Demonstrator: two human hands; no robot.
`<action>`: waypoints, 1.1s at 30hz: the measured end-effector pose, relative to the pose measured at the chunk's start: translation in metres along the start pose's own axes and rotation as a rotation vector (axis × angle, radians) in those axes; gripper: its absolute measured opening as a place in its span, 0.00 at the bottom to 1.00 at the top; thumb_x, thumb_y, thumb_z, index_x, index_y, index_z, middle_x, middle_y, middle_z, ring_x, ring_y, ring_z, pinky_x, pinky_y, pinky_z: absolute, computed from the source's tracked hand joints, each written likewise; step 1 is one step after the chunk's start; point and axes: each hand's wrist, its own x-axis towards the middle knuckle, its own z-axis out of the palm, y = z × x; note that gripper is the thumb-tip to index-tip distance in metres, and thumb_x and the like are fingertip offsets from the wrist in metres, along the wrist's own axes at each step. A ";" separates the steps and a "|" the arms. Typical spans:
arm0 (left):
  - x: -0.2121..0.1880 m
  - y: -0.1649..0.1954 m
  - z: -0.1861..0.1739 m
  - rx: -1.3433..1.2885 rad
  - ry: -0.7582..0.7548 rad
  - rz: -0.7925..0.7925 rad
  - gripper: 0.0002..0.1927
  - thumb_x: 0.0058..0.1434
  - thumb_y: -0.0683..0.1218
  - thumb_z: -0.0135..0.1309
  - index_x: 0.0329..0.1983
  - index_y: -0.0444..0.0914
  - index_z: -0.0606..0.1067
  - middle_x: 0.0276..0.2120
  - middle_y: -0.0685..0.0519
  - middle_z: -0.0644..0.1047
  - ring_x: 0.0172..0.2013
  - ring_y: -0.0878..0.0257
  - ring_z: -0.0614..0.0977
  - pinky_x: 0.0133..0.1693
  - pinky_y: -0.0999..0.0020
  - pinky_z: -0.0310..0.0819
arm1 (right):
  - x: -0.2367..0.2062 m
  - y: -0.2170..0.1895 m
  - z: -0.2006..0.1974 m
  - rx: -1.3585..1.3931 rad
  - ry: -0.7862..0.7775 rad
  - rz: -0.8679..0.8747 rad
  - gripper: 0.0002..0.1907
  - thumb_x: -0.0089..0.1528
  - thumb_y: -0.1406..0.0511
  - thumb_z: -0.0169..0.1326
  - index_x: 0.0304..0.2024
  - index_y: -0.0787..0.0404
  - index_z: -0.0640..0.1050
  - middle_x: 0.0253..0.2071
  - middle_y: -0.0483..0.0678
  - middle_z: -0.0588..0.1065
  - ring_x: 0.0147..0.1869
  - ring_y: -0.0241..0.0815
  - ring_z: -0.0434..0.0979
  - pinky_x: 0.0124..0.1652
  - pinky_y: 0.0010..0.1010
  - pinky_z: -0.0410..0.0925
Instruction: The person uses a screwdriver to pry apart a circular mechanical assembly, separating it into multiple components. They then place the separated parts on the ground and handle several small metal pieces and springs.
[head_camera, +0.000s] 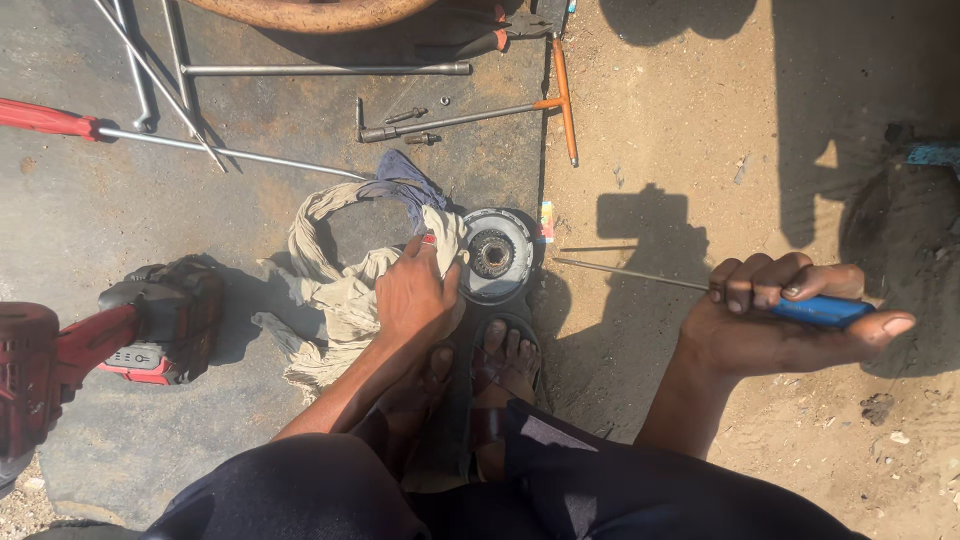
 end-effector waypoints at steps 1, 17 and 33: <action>-0.003 0.001 0.001 -0.024 -0.005 -0.048 0.20 0.63 0.52 0.57 0.47 0.30 0.76 0.46 0.37 0.77 0.40 0.36 0.81 0.40 0.43 0.75 | 0.001 -0.003 0.003 0.056 -0.036 -0.025 0.38 0.67 0.34 0.35 0.28 0.61 0.65 0.18 0.53 0.61 0.17 0.43 0.58 0.20 0.38 0.58; 0.026 0.013 0.027 0.053 0.182 0.297 0.27 0.56 0.43 0.57 0.60 0.29 0.71 0.61 0.41 0.72 0.58 0.44 0.73 0.54 0.47 0.64 | -0.032 0.016 0.061 0.203 -0.220 -0.160 0.35 0.69 0.38 0.31 0.30 0.60 0.64 0.14 0.49 0.61 0.11 0.34 0.53 0.14 0.28 0.55; 0.025 0.014 0.024 0.075 0.181 0.313 0.23 0.57 0.43 0.57 0.56 0.31 0.73 0.61 0.44 0.73 0.59 0.46 0.73 0.56 0.48 0.64 | 0.061 0.031 0.091 0.059 -0.186 0.137 0.36 0.69 0.33 0.37 0.28 0.56 0.61 0.16 0.43 0.53 0.15 0.32 0.51 0.18 0.30 0.52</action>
